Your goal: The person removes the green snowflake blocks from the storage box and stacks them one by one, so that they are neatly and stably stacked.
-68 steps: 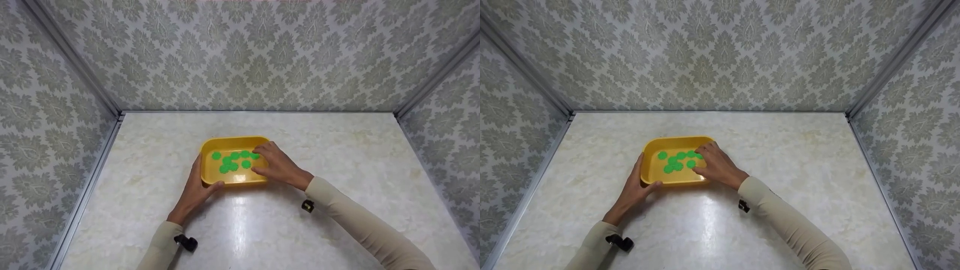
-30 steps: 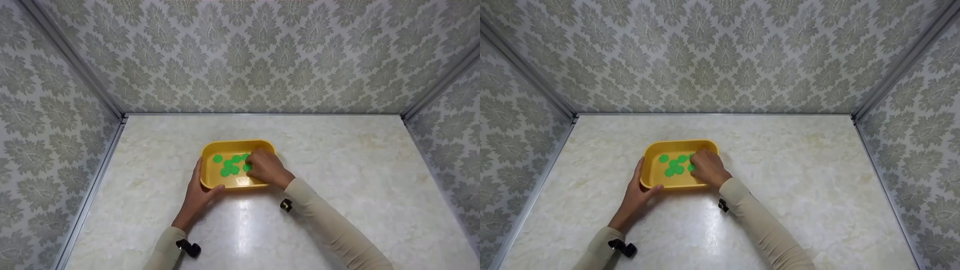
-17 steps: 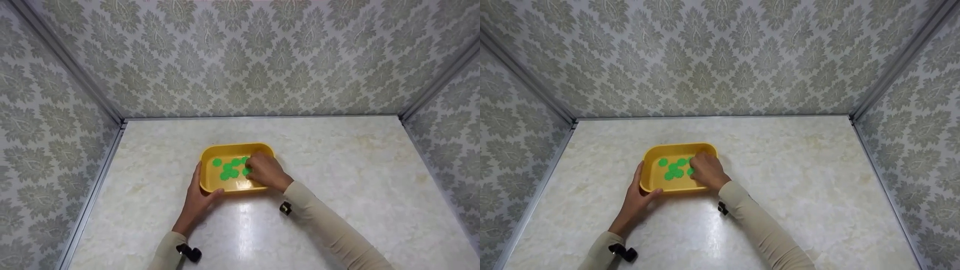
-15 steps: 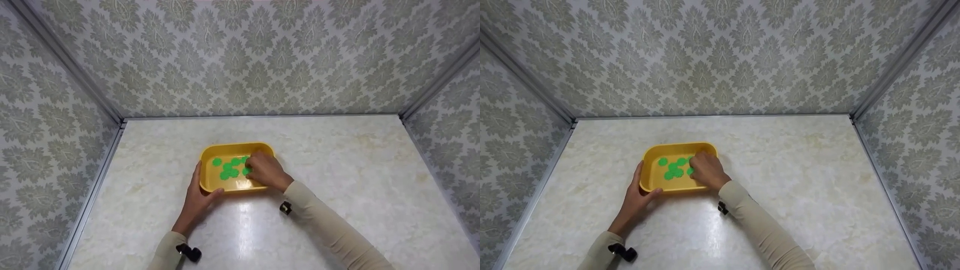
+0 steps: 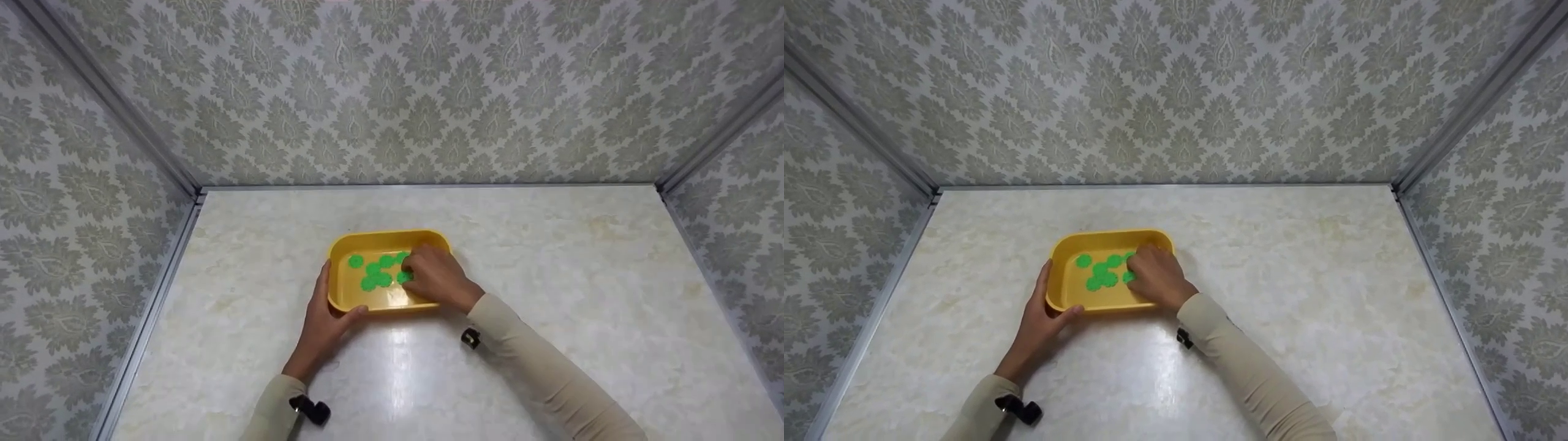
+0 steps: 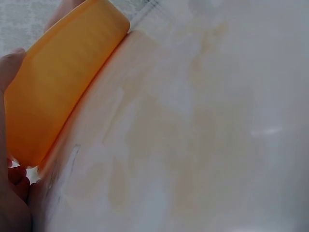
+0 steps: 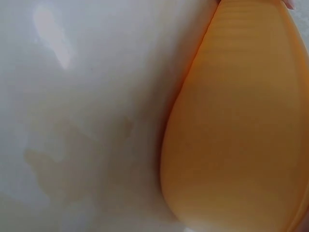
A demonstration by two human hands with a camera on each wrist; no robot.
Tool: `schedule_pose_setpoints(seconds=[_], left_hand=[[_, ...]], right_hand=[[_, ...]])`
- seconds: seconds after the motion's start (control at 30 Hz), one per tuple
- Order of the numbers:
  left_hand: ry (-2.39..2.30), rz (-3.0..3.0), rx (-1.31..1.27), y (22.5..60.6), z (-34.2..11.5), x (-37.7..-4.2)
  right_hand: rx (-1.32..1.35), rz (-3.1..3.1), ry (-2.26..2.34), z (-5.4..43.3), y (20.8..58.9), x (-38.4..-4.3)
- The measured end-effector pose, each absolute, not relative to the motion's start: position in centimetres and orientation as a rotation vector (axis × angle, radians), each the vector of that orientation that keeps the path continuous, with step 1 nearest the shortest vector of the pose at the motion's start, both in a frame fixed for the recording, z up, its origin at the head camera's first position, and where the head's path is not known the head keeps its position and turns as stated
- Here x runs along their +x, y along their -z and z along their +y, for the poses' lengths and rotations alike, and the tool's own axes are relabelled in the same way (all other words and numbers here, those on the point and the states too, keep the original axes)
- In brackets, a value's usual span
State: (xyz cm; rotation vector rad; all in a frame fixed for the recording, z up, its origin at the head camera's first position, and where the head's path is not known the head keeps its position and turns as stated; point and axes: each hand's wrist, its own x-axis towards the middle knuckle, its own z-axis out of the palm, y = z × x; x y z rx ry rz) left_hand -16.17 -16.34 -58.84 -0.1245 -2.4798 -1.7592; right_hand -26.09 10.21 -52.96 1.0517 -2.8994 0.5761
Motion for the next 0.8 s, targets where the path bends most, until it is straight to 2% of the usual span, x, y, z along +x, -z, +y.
schedule_pose_setpoints(seconds=[0.5,0.8], left_hand=[[1.826,-2.424,-0.162,58.6,-16.1,-17.0],[1.818,-2.439,-0.134,59.2,-16.3,-16.2]], right_hand=[[0.983,-2.903,-0.824,11.3,51.7,-26.1],[0.912,-2.771,-1.134,14.5,50.9,-23.4]])
